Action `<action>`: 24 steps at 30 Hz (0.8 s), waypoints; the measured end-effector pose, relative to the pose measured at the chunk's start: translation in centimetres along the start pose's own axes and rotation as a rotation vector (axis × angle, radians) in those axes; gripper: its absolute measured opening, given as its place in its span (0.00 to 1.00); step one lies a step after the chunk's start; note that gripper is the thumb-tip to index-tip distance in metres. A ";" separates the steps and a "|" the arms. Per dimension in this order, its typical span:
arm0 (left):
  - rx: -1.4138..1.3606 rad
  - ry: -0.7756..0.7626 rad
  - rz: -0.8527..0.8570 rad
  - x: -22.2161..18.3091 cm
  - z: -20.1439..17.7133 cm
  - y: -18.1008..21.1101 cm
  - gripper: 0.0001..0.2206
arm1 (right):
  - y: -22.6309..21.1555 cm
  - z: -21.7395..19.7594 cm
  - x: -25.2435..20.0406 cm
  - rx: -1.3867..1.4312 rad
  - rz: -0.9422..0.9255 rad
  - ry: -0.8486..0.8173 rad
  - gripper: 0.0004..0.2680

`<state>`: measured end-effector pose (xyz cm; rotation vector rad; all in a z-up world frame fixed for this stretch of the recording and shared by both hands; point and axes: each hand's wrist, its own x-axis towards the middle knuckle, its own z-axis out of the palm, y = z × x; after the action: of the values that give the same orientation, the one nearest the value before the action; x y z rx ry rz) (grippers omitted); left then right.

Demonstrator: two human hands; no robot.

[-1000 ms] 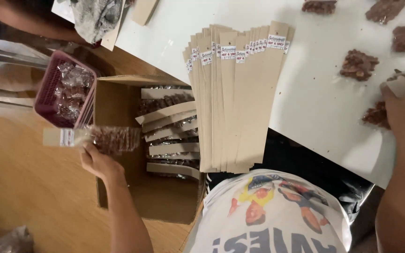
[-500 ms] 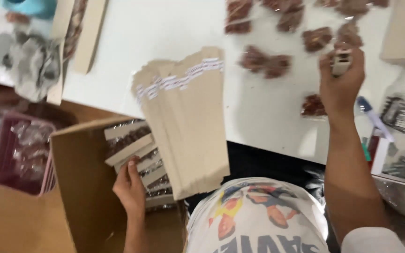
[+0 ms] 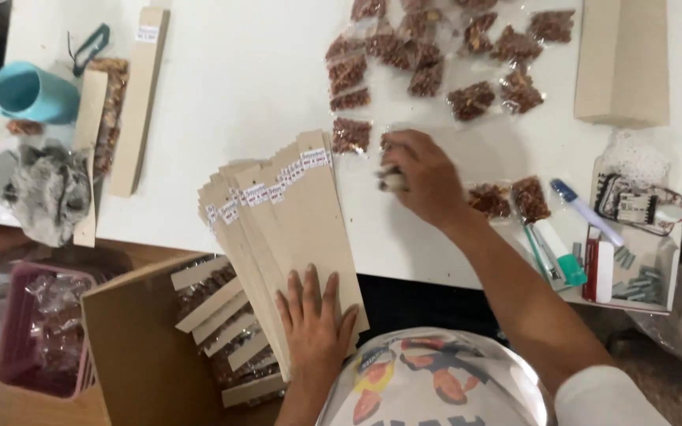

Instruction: Stapling small plastic bags of nuts onto cardboard display strips for retail sale.

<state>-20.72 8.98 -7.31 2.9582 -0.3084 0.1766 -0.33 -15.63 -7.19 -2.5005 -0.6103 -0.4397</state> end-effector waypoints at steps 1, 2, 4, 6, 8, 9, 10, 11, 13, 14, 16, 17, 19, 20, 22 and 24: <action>0.001 0.005 0.007 0.1 0.0 0.0 0.28 | 0.1 0.7 1.4 -0.004 0.001 0.008 0.09; -0.002 0.006 0.007 0.2 0.0 0.0 0.27 | 0.2 1.3 2.8 0.025 -0.083 0.036 0.11; -0.001 0.016 0.014 0.5 0.2 0.1 0.27 | 0.5 2.8 4.7 0.049 -0.171 0.074 0.14; -0.023 -0.002 -0.020 1.0 0.5 0.0 0.27 | 0.9 4.5 6.0 -0.133 -0.128 -0.360 0.25; 0.013 -0.003 -0.010 2.8 0.2 0.1 0.29 | 2.4 4.3 5.4 -0.189 -0.188 -0.286 0.24; 0.037 0.000 -0.005 3.8 0.2 0.3 0.31 | 3.4 4.1 5.3 -0.255 -0.251 -0.219 0.24; 0.036 0.004 -0.006 5.6 0.0 0.1 0.31 | 3.8 3.1 5.6 -0.257 -0.254 -0.219 0.24; 0.002 0.019 0.003 7.0 -0.2 0.1 0.32 | 4.1 2.1 5.7 -0.305 -0.173 -0.289 0.15; -0.034 0.031 0.010 9.7 0.0 0.3 0.35 | 5.9 2.1 6.1 -0.352 -0.091 -0.362 0.08; -0.037 0.080 0.006 11.0 0.3 0.4 0.33 | 7.4 3.2 6.5 -0.342 -0.023 -0.327 0.09; -0.041 0.133 0.001 13.4 1.8 0.4 0.33 | 9.2 4.2 8.6 -0.336 0.042 -0.290 0.11; -0.009 0.144 0.021 13.9 2.9 0.2 0.32 | 9.2 4.3 10.0 -0.294 0.024 -0.189 0.12; 0.024 0.152 0.039 14.5 4.0 0.1 0.32 | 7.9 4.1 12.2 -0.249 0.006 -0.090 0.12; 0.046 0.135 0.040 14.5 4.0 0.2 0.31 | 6.6 3.8 13.2 -0.235 -0.011 -0.178 0.14; 0.066 0.113 0.042 14.7 4.1 0.1 0.31 | 6.3 5.5 13.9 -0.221 -0.026 -0.269 0.17; 0.099 0.122 0.046 14.7 4.4 0.1 0.31 | 8.3 9.5 13.2 -0.306 -0.084 -0.271 0.17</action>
<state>-5.99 5.29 -9.67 3.0224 -0.3609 0.3873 16.72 -12.25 -12.76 -2.8629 -0.8072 -0.2387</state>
